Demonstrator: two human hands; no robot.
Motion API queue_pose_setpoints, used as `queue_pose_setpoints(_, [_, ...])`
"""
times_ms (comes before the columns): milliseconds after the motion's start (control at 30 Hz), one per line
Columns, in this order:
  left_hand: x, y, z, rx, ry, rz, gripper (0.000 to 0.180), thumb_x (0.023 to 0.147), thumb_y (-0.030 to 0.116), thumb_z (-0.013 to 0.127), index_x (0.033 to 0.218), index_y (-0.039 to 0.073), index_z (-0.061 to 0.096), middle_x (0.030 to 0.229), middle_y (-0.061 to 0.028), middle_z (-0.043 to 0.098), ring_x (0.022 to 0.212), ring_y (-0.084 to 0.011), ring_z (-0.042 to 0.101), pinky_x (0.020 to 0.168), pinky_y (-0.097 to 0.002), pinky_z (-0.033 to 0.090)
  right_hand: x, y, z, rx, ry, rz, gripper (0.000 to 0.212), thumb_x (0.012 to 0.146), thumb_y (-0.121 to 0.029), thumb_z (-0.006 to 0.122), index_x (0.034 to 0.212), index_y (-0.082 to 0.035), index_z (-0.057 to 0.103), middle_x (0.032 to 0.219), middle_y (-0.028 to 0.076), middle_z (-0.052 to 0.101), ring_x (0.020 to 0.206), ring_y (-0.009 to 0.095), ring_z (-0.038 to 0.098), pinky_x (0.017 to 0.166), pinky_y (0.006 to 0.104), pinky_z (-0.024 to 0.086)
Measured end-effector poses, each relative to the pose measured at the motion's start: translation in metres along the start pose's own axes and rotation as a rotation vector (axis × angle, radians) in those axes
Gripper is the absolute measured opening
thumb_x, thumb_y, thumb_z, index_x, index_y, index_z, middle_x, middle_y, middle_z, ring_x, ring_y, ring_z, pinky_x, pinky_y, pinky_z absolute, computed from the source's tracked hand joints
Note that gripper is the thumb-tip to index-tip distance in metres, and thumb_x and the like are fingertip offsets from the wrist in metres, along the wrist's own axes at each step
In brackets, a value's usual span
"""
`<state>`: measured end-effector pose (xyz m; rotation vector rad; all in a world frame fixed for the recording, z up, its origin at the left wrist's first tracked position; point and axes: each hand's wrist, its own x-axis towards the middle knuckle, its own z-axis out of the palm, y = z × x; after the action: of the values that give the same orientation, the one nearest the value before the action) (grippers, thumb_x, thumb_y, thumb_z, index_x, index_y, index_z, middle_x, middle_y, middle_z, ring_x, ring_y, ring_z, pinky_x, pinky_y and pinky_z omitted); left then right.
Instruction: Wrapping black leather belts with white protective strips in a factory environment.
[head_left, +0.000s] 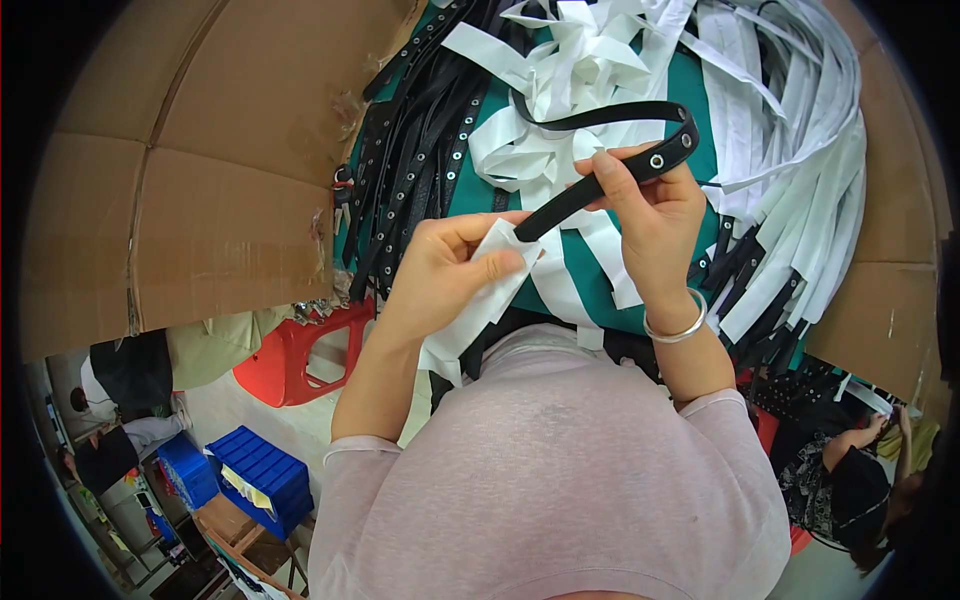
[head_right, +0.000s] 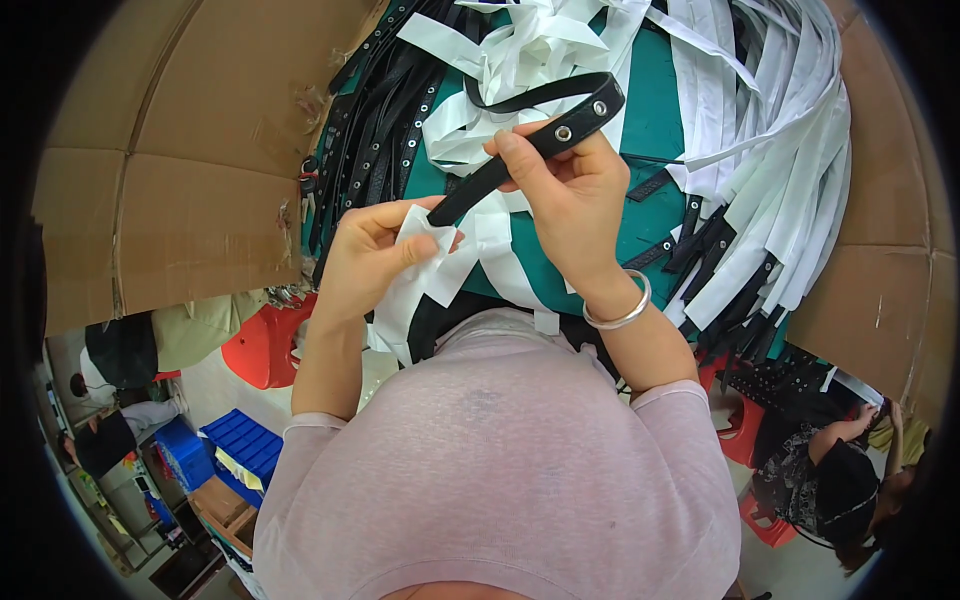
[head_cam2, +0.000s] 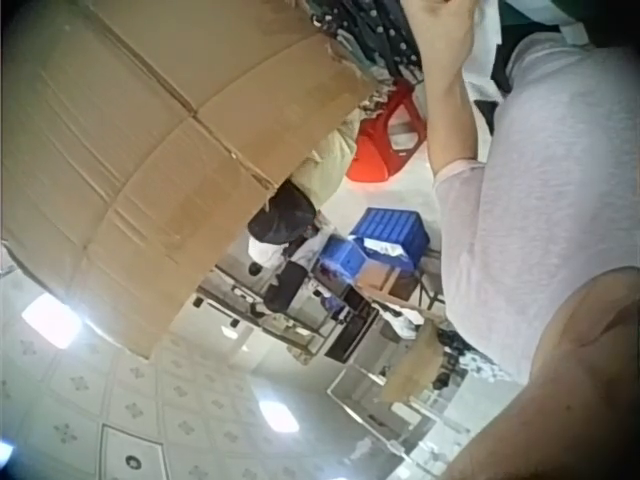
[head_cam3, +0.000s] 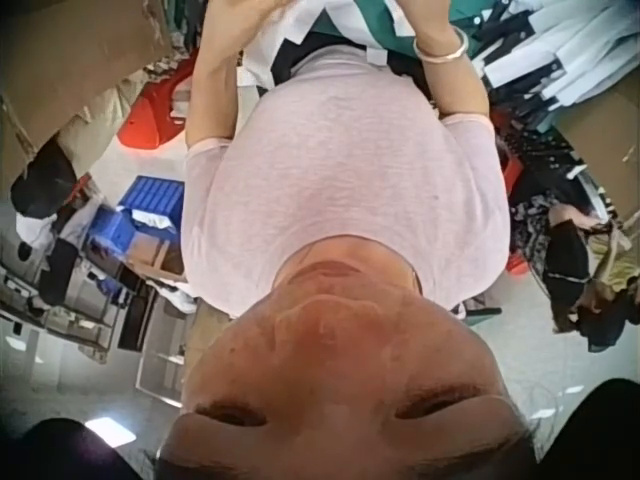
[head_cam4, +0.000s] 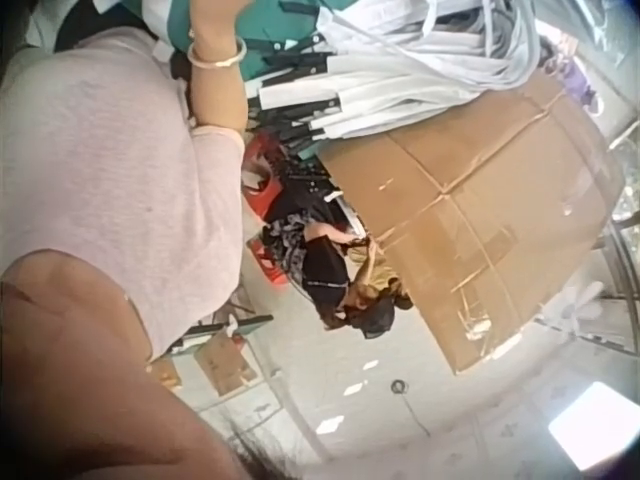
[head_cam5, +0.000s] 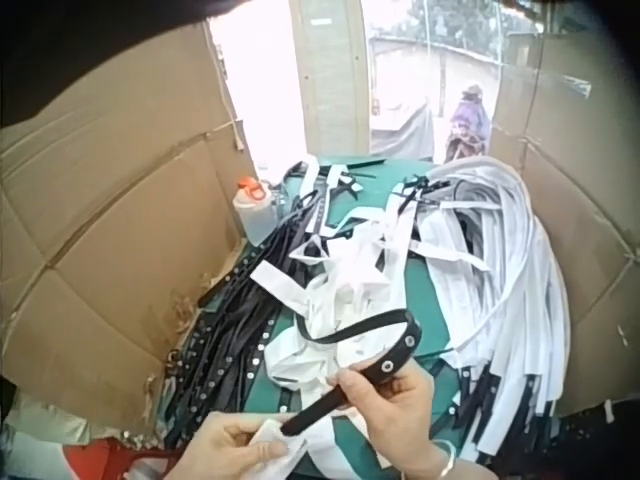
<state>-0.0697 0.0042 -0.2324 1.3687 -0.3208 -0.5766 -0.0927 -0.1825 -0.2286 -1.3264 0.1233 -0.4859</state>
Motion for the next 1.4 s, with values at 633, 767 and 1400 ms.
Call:
queue_pose_setpoints(633, [0.013,-0.009,0.001,0.163,0.337,0.179,0.042,0.082,0.014,0.066,0.120,0.002,0.053,0.085,-0.0026,0.058,0.089,-0.0104,0.052,0.079,-0.0251,0.044,-0.006,0.011,0.016,-0.017,-0.293,0.118,0.014,0.078,0.001,0.069,0.091,0.000,0.065,0.084,0.003,0.065,0.076,0.008,0.059,0.069,0.0205,0.048])
queue_pose_setpoints(767, [-0.038,-0.034,-0.042,0.543,0.229,-0.084,0.026,0.074,0.004,0.056,0.099,-0.003,0.061,0.081,-0.0072,0.064,0.068,-0.0093,0.055,0.065,-0.0246,0.045,0.024,-0.013,0.027,-0.051,-0.302,-0.060,0.016,0.077,0.001,0.070,0.091,0.000,0.065,0.081,0.004,0.065,0.075,0.008,0.059,0.067,0.0190,0.048])
queue_pose_setpoints(1400, [-0.202,0.062,-0.123,0.585,0.129,-0.409,0.096,0.052,0.015,0.085,0.135,0.001,0.039,0.120,-0.0175,0.057,0.115,-0.0250,0.053,0.093,-0.0324,0.041,-0.026,0.019,0.062,0.182,-0.507,0.428,0.018,0.075,-0.010,0.075,0.086,-0.001,0.065,0.073,0.002,0.062,0.064,0.008,0.056,0.058,0.0213,0.045])
